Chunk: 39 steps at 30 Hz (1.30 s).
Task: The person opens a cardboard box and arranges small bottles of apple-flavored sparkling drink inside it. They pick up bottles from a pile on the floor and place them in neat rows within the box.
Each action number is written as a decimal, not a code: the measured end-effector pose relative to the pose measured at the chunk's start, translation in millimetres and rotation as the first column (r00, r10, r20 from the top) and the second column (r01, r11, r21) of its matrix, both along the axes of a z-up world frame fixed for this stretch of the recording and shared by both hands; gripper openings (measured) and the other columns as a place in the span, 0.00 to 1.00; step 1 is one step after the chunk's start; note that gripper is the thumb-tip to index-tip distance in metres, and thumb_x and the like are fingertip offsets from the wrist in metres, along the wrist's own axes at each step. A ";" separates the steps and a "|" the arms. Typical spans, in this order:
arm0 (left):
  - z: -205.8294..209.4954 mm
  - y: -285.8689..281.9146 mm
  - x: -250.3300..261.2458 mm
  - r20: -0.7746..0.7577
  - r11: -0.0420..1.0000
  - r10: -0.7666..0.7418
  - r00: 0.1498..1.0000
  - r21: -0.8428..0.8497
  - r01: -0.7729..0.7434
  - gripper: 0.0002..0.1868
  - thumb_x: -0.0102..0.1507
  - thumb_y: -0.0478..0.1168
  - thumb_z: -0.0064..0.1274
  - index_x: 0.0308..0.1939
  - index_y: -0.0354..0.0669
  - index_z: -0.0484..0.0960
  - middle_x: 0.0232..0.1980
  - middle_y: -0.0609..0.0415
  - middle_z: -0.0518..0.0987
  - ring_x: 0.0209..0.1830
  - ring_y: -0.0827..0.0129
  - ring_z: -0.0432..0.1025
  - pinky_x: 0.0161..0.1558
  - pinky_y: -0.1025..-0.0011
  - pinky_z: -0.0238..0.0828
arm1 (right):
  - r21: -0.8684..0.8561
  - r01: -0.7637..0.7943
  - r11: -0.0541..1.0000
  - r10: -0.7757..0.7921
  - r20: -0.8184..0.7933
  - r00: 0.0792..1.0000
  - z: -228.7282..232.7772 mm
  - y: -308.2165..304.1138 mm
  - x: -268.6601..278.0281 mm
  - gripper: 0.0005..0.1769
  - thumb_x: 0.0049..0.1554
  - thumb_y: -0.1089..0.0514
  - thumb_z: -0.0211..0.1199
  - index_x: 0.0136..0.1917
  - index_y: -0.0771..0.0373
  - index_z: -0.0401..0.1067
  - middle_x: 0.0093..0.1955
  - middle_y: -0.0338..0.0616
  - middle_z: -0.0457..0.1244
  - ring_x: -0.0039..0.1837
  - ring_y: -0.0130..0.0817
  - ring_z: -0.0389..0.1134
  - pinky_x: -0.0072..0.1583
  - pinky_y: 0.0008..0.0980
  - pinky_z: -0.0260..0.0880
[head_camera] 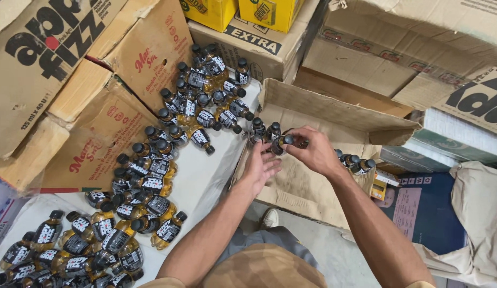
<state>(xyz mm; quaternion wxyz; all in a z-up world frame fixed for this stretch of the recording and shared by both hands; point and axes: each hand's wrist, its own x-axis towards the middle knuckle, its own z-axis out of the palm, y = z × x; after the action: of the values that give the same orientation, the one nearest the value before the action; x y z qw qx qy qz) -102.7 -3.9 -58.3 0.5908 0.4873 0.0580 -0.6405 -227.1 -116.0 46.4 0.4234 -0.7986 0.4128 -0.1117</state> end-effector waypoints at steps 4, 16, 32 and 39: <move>-21.4 -3.7 -10.8 -0.104 1.000 -0.004 0.995 0.008 0.005 0.40 0.70 0.68 0.31 0.78 0.47 0.57 0.76 0.31 0.56 0.73 0.42 0.61 0.67 0.49 0.66 | 0.023 0.038 0.999 -0.036 -0.068 0.997 -17.9 -0.4 -14.1 0.21 0.47 0.51 0.72 0.54 0.55 0.80 0.48 0.40 0.69 0.53 0.35 0.73 0.59 0.37 0.75; -37.5 -18.2 -25.4 -0.251 0.993 0.080 0.965 0.100 -0.056 0.48 0.68 0.71 0.32 0.81 0.47 0.42 0.83 0.34 0.38 0.82 0.45 0.43 0.76 0.48 0.46 | -0.040 -0.086 0.995 0.076 -0.222 0.972 -98.9 -11.1 -17.1 0.23 0.49 0.52 0.68 0.59 0.53 0.78 0.52 0.43 0.68 0.53 0.37 0.75 0.59 0.45 0.73; -37.8 -14.8 -8.5 -0.081 0.997 0.010 0.997 0.077 -0.003 0.35 0.71 0.65 0.30 0.69 0.42 0.67 0.76 0.37 0.60 0.79 0.46 0.53 0.72 0.46 0.55 | -0.015 -0.089 0.996 0.086 -0.130 0.988 -107.1 -12.2 -32.8 0.29 0.53 0.63 0.63 0.69 0.58 0.70 0.56 0.51 0.67 0.59 0.47 0.74 0.61 0.52 0.73; 15.0 6.4 -4.7 0.487 0.993 -0.114 0.866 0.090 0.080 0.14 0.64 0.50 0.54 0.48 0.48 0.83 0.51 0.54 0.81 0.49 0.70 0.77 0.49 0.69 0.80 | -0.144 0.120 0.982 -0.144 -0.170 0.975 -121.5 -7.9 -35.6 0.22 0.51 0.59 0.58 0.58 0.46 0.78 0.49 0.38 0.70 0.54 0.41 0.74 0.58 0.49 0.74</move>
<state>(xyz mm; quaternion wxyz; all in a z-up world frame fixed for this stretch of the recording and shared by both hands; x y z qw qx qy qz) -107.4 2.6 -43.3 0.5366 0.6557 -0.0967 -0.5223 -262.7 -123.9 -75.1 0.3221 -0.8025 0.4933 -0.0945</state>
